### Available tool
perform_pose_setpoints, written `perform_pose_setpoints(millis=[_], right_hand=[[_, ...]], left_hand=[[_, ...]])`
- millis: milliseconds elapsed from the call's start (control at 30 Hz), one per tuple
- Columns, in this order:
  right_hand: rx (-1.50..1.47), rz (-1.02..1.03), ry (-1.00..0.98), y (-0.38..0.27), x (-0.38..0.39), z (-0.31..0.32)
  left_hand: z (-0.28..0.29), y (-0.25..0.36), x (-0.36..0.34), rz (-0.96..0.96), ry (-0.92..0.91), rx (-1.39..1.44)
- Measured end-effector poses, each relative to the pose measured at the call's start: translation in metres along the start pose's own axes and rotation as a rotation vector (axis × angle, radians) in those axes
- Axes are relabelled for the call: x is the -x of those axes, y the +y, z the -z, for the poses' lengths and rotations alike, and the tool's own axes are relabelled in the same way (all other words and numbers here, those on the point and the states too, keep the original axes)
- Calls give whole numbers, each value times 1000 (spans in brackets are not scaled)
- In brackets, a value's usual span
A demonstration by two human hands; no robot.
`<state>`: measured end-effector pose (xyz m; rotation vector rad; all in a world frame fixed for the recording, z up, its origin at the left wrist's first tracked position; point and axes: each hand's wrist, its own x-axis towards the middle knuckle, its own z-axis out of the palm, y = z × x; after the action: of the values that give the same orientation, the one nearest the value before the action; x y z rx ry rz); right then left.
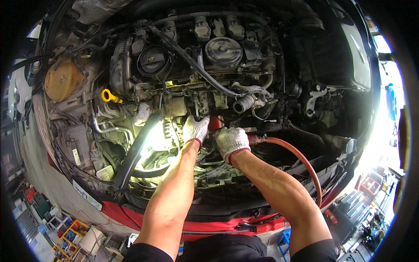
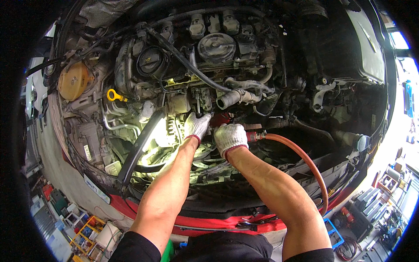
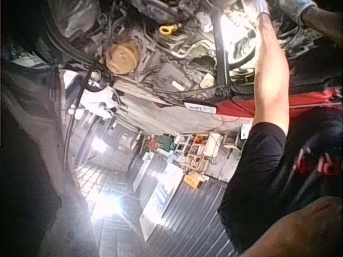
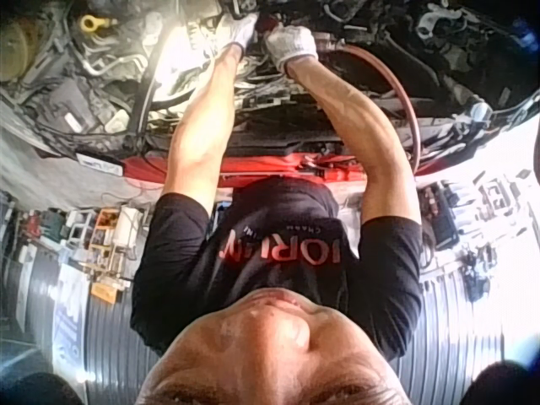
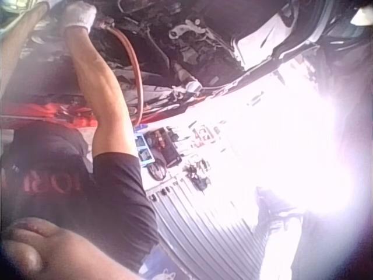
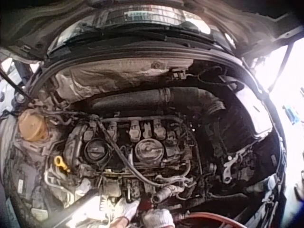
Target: The person works on a car engine with the hood open, using a flashlight to illuminate the engine bay. They use a wrench to loosen bolts and a pneumatic impact wrench to remove components. The person also uses a spray can on engine parts and handles various tools and engine components throughout the process.
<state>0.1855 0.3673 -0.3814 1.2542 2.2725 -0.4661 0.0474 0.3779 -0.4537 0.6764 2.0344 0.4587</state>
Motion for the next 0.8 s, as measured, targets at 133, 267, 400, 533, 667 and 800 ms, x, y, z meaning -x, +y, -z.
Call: perform_pose_setpoints(millis=[133, 267, 400, 533, 667, 800], right_hand=[[12, -4, 19, -1, -1, -3], [10, 18, 8, -3, 2, 7], [11, 12, 4, -1, 3, 5], [21, 34, -5, -4, 2, 8], [19, 20, 29, -5, 3, 6], [28, 21, 37, -3, 2, 1]], left_hand=[[-2, -4, -4, 42, -33, 61], [-1, -10, -7, -35, 35, -40], [7, 12, 7, 65, -64, -70], [2, -5, -6, 39, -6, -113], [-1, -13, -12, 44, -49, -47], [-5, -15, -14, 45, -41, -58]])
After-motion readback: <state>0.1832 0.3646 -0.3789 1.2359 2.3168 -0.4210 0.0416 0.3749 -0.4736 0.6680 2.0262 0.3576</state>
